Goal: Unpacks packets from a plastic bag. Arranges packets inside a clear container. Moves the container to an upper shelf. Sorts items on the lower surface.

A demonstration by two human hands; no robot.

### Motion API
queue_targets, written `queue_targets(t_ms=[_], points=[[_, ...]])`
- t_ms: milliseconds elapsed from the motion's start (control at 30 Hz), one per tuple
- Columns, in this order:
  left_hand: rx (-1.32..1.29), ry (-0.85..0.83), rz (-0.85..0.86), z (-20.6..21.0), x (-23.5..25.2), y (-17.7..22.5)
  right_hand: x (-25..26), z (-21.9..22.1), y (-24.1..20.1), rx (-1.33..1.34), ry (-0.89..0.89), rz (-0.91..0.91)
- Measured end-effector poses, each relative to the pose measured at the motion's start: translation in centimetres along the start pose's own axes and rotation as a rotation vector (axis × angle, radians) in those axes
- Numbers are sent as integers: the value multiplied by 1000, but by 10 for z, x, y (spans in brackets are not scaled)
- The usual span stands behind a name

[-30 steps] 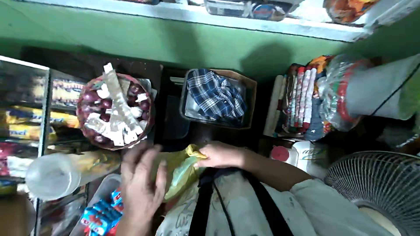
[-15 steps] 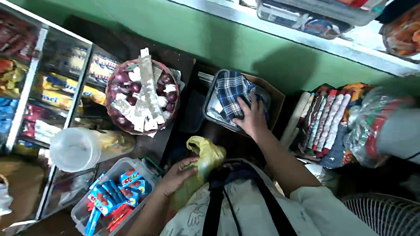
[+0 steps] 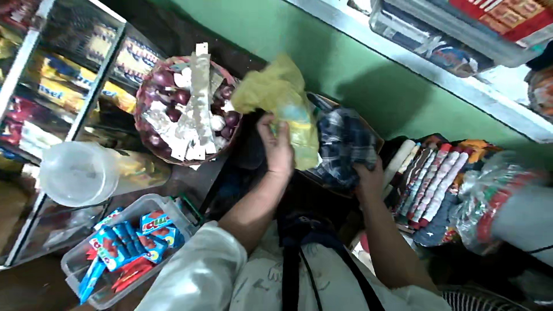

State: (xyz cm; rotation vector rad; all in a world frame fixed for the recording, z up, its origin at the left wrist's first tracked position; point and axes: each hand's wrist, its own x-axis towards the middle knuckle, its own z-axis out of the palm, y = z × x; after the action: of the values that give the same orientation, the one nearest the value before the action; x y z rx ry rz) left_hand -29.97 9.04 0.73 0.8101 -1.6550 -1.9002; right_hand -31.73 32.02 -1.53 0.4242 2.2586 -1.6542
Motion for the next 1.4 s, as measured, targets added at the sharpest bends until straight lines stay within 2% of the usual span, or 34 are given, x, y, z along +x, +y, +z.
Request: queue_targets(t_ms=[100,167,233,367,433,500,600,700,800,933,1000,1100,1233,1267,1333,1400], points=[[-12,-54,-487,30,-28,-41,-29,-24,-30,34,33,-99],[-124,-95,-685,45,-42,-69,-35,-26,-41,-84,11,-281],[-288,-140,-792,50,-52,-89,-24,-19,-41,-245,-44,-446],[-532,-250,-988,33,-56,-84,21,19,-23,-744,-371,-405],[-477,-303,-1079,15,-57,-67,37,44,-4,-981,-497,-388],[-342,-325,-1114,-8,-63,-44,42,64,13,-1159,-546,-325],[-133,-397,-1031,-50,-74,-15,42,80,25,-1311,-553,-320],[-3,-522,-864,-101,-81,-3,37,78,23,-1286,-516,-426],[107,-482,-766,-150,-95,13,18,72,11,-1191,-456,-539],[258,-383,-638,-211,-117,40,-27,75,-3,-1131,-250,-616],[268,-331,-558,-240,-132,48,-53,84,-4,-1073,-184,-710],[340,-247,-404,-284,-155,64,-98,112,-10,-940,-317,-836],[689,-60,12,-362,-168,78,-161,166,-18,-903,-691,-828],[755,10,66,-387,-168,83,-178,181,-19,-866,-763,-838],[819,167,105,-437,-169,92,-211,212,-23,-798,-877,-878],[895,260,-3,-478,-172,102,-242,242,-26,-725,-980,-891]])
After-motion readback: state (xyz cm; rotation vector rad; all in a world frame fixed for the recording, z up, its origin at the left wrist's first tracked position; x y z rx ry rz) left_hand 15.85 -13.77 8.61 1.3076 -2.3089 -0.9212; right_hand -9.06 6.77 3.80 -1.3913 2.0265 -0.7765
